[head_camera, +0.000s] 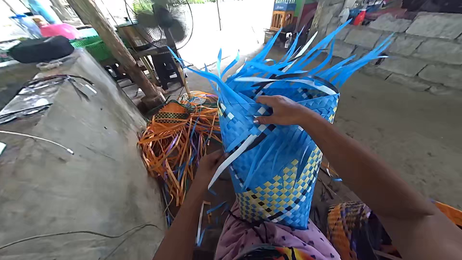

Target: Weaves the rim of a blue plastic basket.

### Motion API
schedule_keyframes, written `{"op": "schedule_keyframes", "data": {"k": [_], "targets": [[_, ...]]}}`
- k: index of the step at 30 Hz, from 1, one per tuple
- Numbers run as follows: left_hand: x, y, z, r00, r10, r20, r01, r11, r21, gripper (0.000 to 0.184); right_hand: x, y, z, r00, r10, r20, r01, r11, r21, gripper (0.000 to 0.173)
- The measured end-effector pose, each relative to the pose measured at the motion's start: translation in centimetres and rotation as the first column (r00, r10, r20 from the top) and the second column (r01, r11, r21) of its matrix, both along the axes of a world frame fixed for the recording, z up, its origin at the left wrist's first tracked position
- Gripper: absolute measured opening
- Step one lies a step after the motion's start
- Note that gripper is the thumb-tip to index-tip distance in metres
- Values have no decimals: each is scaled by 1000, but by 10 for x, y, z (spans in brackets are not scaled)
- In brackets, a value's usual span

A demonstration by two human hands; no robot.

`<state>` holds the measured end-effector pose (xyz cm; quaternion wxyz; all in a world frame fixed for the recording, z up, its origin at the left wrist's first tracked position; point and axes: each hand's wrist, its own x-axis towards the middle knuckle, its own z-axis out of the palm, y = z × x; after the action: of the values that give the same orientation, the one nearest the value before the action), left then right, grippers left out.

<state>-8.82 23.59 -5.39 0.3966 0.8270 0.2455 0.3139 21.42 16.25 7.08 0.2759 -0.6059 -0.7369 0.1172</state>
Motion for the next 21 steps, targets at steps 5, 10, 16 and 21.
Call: {"op": "schedule_keyframes", "data": {"k": [5, 10, 16, 21], "targets": [[-49, 0, -31, 966, 218, -139, -230, 970, -81, 29, 1, -6, -2, 999, -43, -8, 43, 999, 19, 47], [-32, 13, 7, 958, 247, 146, -236, 968, -88, 62, -15, -12, 2, 998, 6, -64, 2, 993, 117, 68], [49, 5, 87, 676, -303, 671, 635, 702, -323, 77, -27, -14, -6, 998, 65, 26, -70, 937, 342, 52], [39, 4, 65, 615, -426, 663, 753, 567, -334, 41, -23, -19, -7, 997, 26, 75, -52, 923, 380, 48]]}}
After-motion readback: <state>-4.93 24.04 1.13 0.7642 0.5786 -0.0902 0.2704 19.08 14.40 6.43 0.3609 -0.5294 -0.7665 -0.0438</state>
